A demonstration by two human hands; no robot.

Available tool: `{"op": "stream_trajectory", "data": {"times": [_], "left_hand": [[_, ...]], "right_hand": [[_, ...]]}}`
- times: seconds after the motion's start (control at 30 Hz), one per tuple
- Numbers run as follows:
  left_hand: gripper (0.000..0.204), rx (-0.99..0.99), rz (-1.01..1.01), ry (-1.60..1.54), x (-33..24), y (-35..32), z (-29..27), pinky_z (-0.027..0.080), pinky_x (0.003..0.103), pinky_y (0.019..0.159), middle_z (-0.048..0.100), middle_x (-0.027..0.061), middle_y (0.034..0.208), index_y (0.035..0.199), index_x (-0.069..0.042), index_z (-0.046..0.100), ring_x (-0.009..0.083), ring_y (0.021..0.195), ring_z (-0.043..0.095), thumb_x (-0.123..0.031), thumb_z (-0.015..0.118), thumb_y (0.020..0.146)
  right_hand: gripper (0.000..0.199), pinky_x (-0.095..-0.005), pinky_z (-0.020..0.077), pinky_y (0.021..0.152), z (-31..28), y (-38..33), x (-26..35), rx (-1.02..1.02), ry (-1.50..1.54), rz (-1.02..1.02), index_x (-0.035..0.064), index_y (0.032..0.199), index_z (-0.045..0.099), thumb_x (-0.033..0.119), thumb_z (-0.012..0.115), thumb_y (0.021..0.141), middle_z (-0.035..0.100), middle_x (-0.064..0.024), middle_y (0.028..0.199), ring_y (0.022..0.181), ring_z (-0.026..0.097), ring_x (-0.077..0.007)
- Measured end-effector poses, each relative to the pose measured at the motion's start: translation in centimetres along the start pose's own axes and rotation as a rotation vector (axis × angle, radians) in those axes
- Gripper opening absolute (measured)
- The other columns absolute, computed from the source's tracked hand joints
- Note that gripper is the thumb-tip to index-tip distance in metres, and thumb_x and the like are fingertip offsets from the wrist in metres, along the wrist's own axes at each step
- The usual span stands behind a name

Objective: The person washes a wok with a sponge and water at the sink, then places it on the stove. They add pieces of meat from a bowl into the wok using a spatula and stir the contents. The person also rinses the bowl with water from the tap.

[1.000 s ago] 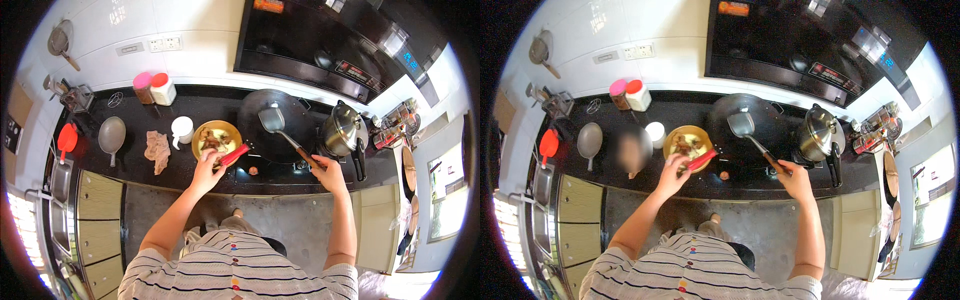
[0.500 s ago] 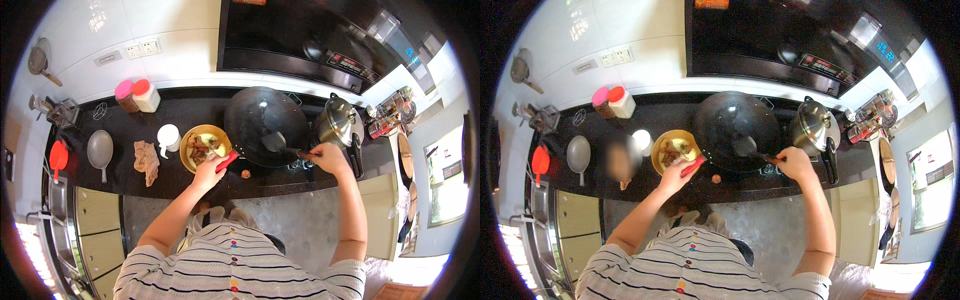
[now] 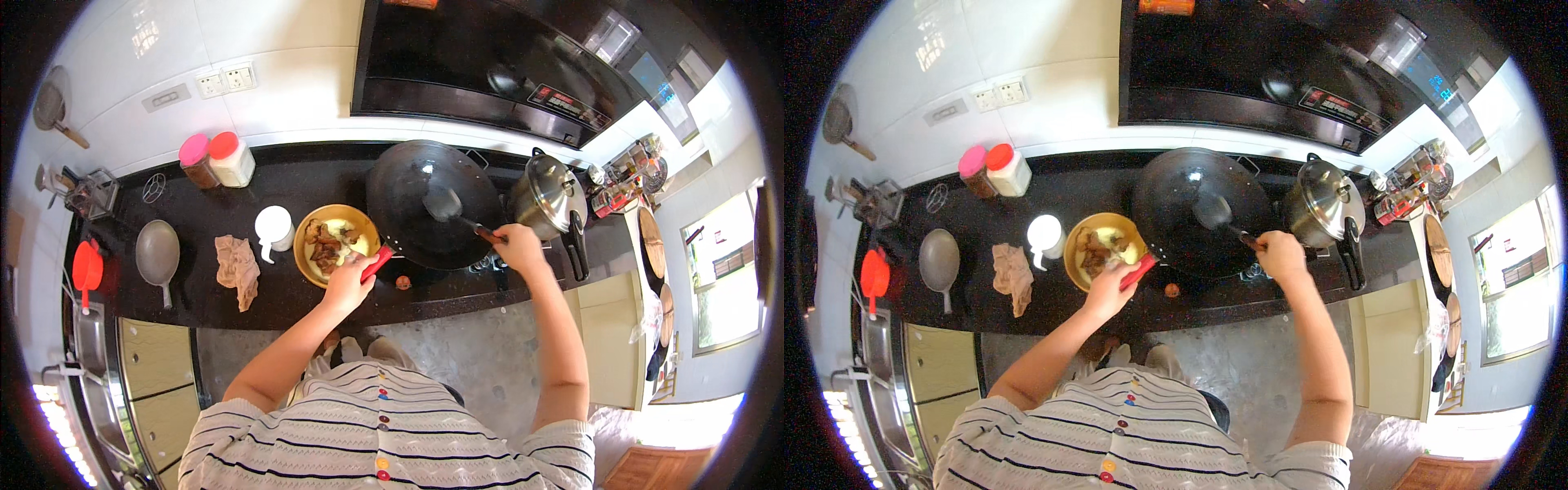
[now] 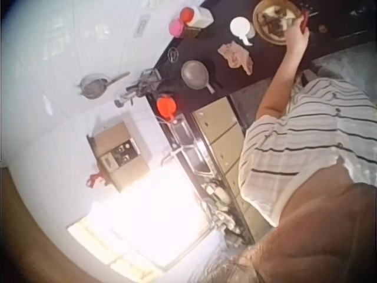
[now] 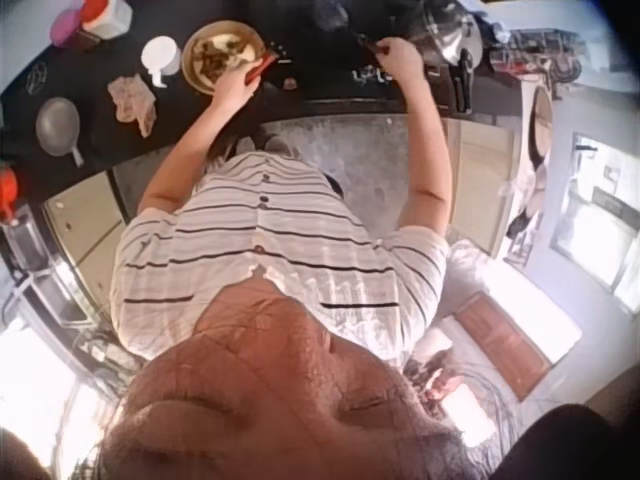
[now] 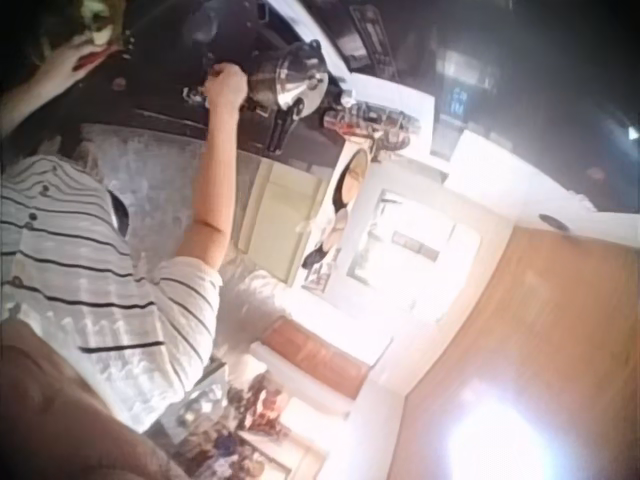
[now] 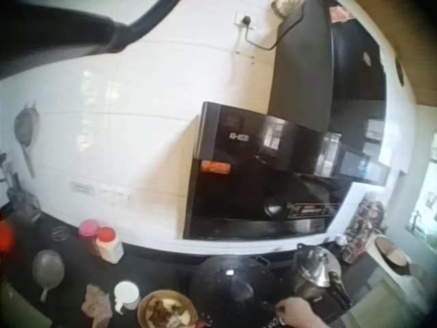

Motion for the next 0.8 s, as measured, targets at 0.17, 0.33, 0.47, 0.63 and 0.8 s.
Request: {"op": "stream_trajectory", "data": {"times": [0.17,0.33,0.47,0.63,0.8], "left_hand": [[0.039,-0.021,0.009,-0.032,0.2,-0.1,0.0,0.051,0.038,0.082,0.061,0.0163,0.106,0.117,-0.009,0.062,0.0343,0.094,0.062,-0.009,0.070,0.079],[0.040,-0.072,0.024,-0.015,1.0,-0.4,0.1,0.051,0.039,0.079,0.060,0.0140,0.103,0.119,-0.013,0.063,0.0332,0.088,0.062,-0.011,0.067,0.079],[0.039,-0.039,0.033,0.012,0.3,0.1,0.6,0.051,0.039,0.079,0.060,0.0139,0.104,0.118,-0.013,0.063,0.0328,0.089,0.062,-0.013,0.067,0.079],[0.039,-0.022,-0.055,0.005,0.3,-0.3,-0.2,0.050,0.038,0.084,0.062,0.0160,0.107,0.117,-0.010,0.063,0.0333,0.096,0.063,-0.011,0.070,0.079],[0.039,-0.052,-0.033,-0.012,0.4,-0.3,0.0,0.051,0.038,0.083,0.064,0.0161,0.105,0.116,-0.010,0.063,0.0334,0.094,0.064,-0.011,0.070,0.078]], "right_hand": [[0.030,-0.0342,0.0538,0.071,1.0,0.0,1.3,0.077,0.152,-0.148,0.0008,0.102,0.070,0.012,0.071,0.074,0.070,-0.0178,0.083,0.076,0.070,-0.0270],[0.030,-0.0399,0.0534,0.080,-4.0,0.4,2.5,0.267,-0.030,0.001,0.0090,0.091,0.075,0.035,0.075,0.076,0.070,-0.0166,0.090,0.088,0.068,-0.0330],[0.019,-0.0417,0.0527,0.083,1.0,1.6,1.2,0.021,0.002,-0.088,0.0084,0.093,0.073,0.019,0.068,0.078,0.069,-0.0169,0.094,0.091,0.066,-0.0348],[0.027,-0.0337,0.0538,0.071,-1.4,0.9,2.6,0.266,0.102,-0.063,0.0036,0.098,0.073,0.018,0.071,0.075,0.070,-0.0147,0.076,0.072,0.070,-0.0249],[0.016,-0.0406,0.0545,0.075,-1.7,1.0,1.9,0.083,-0.184,-0.062,0.0108,0.089,0.074,0.022,0.069,0.078,0.071,-0.0141,0.085,0.082,0.069,-0.0312]]}}
Point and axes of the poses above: each hand's wrist, its own y-axis towards the middle knuckle, its own z-axis out of the palm, x = y × z, the point moved 3 cm from there along y, towards the middle knuckle
